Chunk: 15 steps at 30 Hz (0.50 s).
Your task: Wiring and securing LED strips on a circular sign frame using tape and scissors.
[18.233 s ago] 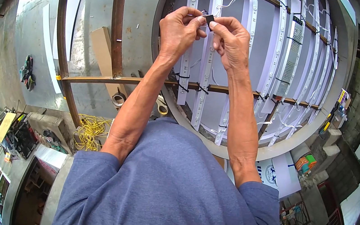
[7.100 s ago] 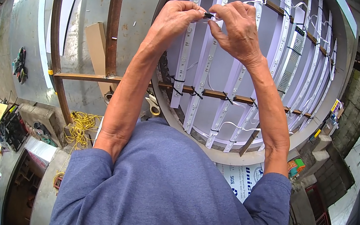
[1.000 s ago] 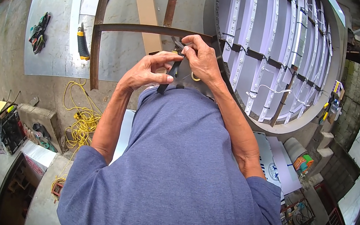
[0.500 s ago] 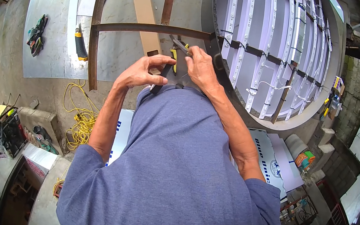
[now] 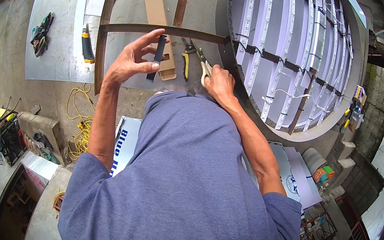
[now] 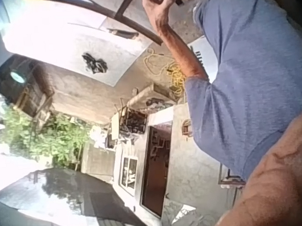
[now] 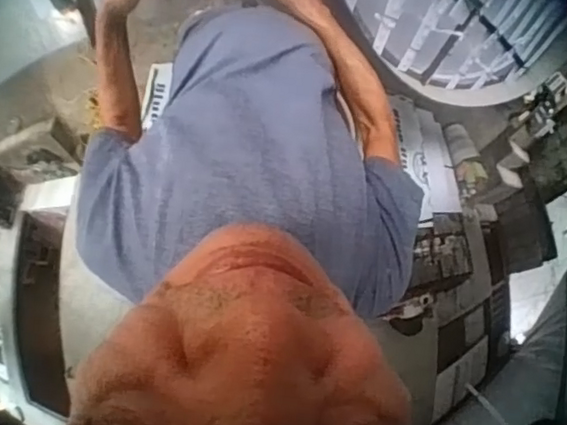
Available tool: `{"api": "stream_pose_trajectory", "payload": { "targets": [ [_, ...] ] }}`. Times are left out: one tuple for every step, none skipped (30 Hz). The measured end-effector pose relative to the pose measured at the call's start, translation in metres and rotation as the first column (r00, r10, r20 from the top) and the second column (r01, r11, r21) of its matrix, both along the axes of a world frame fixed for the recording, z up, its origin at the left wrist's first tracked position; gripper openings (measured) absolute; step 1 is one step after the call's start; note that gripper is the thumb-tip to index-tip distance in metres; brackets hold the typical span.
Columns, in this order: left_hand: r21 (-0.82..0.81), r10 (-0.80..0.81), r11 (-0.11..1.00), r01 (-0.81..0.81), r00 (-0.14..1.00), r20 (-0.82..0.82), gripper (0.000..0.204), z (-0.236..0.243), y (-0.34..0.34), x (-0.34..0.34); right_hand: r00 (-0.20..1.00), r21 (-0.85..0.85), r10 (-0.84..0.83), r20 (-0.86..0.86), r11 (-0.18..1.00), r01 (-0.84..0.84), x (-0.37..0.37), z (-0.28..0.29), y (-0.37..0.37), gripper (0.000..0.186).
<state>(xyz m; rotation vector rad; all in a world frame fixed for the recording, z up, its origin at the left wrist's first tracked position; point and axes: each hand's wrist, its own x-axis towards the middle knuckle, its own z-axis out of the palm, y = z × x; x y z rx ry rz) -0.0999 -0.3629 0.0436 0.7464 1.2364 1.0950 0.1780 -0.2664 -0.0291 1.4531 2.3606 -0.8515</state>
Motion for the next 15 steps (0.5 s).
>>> {"api": "stream_pose_trajectory", "payload": {
  "targets": [
    [0.011, -0.002, 1.000, 0.002, 1.000, -0.015, 0.095, 0.002, 0.002, -0.002, 1.000, 0.000, 0.004, -0.003, 1.000, -0.004, -0.001, 0.013, 0.004, 0.033],
    [0.017, -0.006, 1.000, 0.006, 0.999, -0.037, 0.100, 0.002, 0.004, -0.005, 0.996, -0.164, -0.066, -0.060, 0.985, 0.056, 0.000, 0.024, 0.009, 0.034],
    [0.017, -0.001, 1.000, 0.001, 0.999, -0.041, 0.100, 0.005, 0.008, -0.006, 0.984, -0.327, -0.143, -0.102, 0.940, 0.102, 0.002, 0.032, 0.012, 0.036],
    [0.041, -0.024, 0.999, 0.026, 0.999, -0.041, 0.102, 0.011, 0.014, -0.007, 0.960, -0.396, -0.248, -0.131, 0.901, 0.179, 0.006, 0.038, 0.012, 0.037],
    [0.060, -0.037, 0.997, 0.040, 0.998, -0.046, 0.104, 0.016, 0.015, -0.009, 0.936, -0.374, -0.273, -0.222, 0.910, 0.177, 0.006, 0.057, 0.010, 0.034],
    [0.065, -0.031, 0.997, 0.037, 0.996, -0.081, 0.108, 0.019, 0.017, -0.009, 0.910, -0.458, -0.314, -0.271, 0.874, 0.165, 0.008, 0.073, 0.010, 0.034],
    [0.076, -0.044, 0.996, 0.050, 0.996, -0.079, 0.110, 0.023, 0.021, -0.010, 0.879, -0.534, -0.362, -0.310, 0.831, 0.154, 0.013, 0.087, 0.010, 0.035],
    [0.100, -0.058, 0.993, 0.066, 0.995, -0.079, 0.111, 0.025, 0.024, -0.011, 0.880, -0.536, -0.351, -0.319, 0.833, 0.138, 0.018, 0.099, 0.011, 0.035],
    [0.123, -0.073, 0.989, 0.082, 0.994, -0.077, 0.112, 0.027, 0.026, -0.011, 0.840, -0.626, -0.412, -0.353, 0.771, 0.116, 0.025, 0.110, 0.012, 0.035],
    [0.122, -0.061, 0.990, 0.071, 0.995, -0.083, 0.112, 0.027, 0.027, -0.014, 0.797, -0.708, -0.474, -0.375, 0.702, 0.084, 0.030, 0.118, 0.013, 0.037],
    [0.142, -0.100, 0.983, 0.112, 0.991, -0.091, 0.113, 0.027, 0.029, -0.015, 0.798, -0.708, -0.469, -0.378, 0.702, 0.077, 0.037, 0.126, 0.014, 0.037],
    [0.161, -0.138, 0.975, 0.153, 0.986, -0.098, 0.114, 0.028, 0.030, -0.015, 0.811, -0.715, -0.434, -0.393, 0.698, 0.027, 0.043, 0.132, 0.015, 0.038],
    [0.160, -0.129, 0.977, 0.144, 0.987, -0.097, 0.114, 0.031, 0.032, -0.014, 0.822, -0.722, -0.398, -0.407, 0.692, -0.022, 0.048, 0.135, 0.018, 0.039],
    [0.174, -0.173, 0.967, 0.188, 0.980, -0.096, 0.116, 0.036, 0.035, -0.013, 0.760, -0.743, -0.459, -0.459, 0.668, -0.045, 0.053, 0.132, 0.020, 0.037],
    [0.189, -0.216, 0.955, 0.231, 0.972, -0.095, 0.117, 0.039, 0.037, -0.012, 0.763, -0.743, -0.456, -0.458, 0.668, -0.047, 0.058, 0.131, 0.023, 0.037]
  ]
}}
